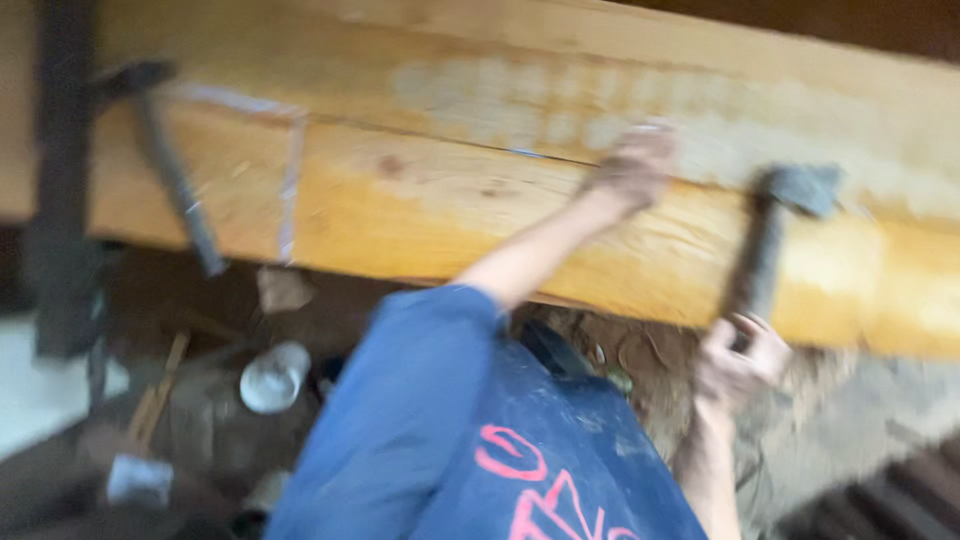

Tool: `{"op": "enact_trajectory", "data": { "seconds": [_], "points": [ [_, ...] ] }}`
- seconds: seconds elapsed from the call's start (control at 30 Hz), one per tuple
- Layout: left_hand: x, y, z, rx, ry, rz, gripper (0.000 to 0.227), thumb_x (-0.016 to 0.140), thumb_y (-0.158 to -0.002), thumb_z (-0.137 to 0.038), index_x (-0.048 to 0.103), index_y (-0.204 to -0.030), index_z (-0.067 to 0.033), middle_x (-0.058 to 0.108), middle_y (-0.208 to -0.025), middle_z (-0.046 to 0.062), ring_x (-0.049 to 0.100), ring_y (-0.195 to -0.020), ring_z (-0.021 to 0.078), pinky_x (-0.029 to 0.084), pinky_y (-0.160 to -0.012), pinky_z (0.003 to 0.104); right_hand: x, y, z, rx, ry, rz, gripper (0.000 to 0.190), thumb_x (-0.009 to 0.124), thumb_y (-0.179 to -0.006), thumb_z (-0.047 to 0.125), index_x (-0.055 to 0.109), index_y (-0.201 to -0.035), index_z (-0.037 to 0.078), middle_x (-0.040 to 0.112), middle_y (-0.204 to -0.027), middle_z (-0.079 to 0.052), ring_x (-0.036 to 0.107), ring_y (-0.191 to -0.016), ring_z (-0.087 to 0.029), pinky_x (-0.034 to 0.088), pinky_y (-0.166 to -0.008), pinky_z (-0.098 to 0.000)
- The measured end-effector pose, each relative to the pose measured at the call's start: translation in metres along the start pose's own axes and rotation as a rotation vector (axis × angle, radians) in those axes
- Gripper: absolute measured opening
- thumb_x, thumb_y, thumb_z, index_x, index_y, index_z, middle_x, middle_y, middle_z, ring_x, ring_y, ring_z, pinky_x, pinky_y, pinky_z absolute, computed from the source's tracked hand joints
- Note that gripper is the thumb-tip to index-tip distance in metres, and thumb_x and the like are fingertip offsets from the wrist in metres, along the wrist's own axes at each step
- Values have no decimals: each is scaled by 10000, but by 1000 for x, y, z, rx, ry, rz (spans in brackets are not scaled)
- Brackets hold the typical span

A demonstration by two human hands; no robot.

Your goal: The person uses a hammer to tap a wooden plank, then positions and tightens metal clamps to secure the plank to a workbench. They adjust the clamps and the plank repeatedly to ensure alignment.

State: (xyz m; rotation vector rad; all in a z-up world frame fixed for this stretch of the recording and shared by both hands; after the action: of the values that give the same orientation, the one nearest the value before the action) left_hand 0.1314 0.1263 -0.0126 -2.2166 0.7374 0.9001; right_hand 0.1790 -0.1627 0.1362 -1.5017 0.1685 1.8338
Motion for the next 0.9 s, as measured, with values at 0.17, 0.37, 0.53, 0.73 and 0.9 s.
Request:
{"op": "enact_trajectory", "data": {
  "seconds": [0.17,0.37,0.53,0.73,0.9],
  "points": [
    [-73,67,-27,1,22,-50,238,604,-945,-167,683,-1129,-39,660,-1286,171,562,-1284,375,415,-1106,496,-24,37,20,91,-31,-146,97,723,-886,24,710,-981,36,669,-1140,-150,639,-1089,-329,526,-977,-435],
    [-103,105,-98,78,61,-43,151,725,-912,-170,716,-1020,-64,704,-1133,104,605,-1172,327,431,-1046,467,-25,75,6,100,-106,-203,143,721,-833,-16,675,-959,34,657,-1100,-143,627,-1044,-348,520,-933,-446],
    [-90,164,-180,290,134,44,131,736,-837,-132,708,-965,-125,698,-1075,42,614,-1088,269,445,-988,436,13,157,-79,440,-295,-56,121,680,-855,27,696,-973,47,677,-1021,-148,680,-915,-307,573,-796,-412],
    [-35,261,-256,398,213,274,161,748,-775,-145,692,-925,-162,690,-1023,-16,621,-1013,223,459,-914,414,48,335,-195,909,-295,190,176,694,-864,145,739,-1017,70,756,-936,-147,739,-863,-279,576,-817,-413],
    [26,308,-243,233,202,357,147,740,-757,-144,720,-901,-162,695,-980,6,632,-1016,247,486,-876,420,70,434,-240,1048,-215,242,198,742,-850,164,755,-1022,66,769,-957,-166,742,-901,-301,567,-843,-409]
  ]
}}
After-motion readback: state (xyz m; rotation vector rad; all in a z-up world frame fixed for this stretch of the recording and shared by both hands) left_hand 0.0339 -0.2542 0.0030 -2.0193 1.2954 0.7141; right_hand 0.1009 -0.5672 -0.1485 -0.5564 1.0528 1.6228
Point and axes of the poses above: each hand's wrist, its own y-axis away from the middle knuckle, its own x-axis out of the palm, z = x × y, the point moved 10 cm from there along -y, towards the middle knuckle
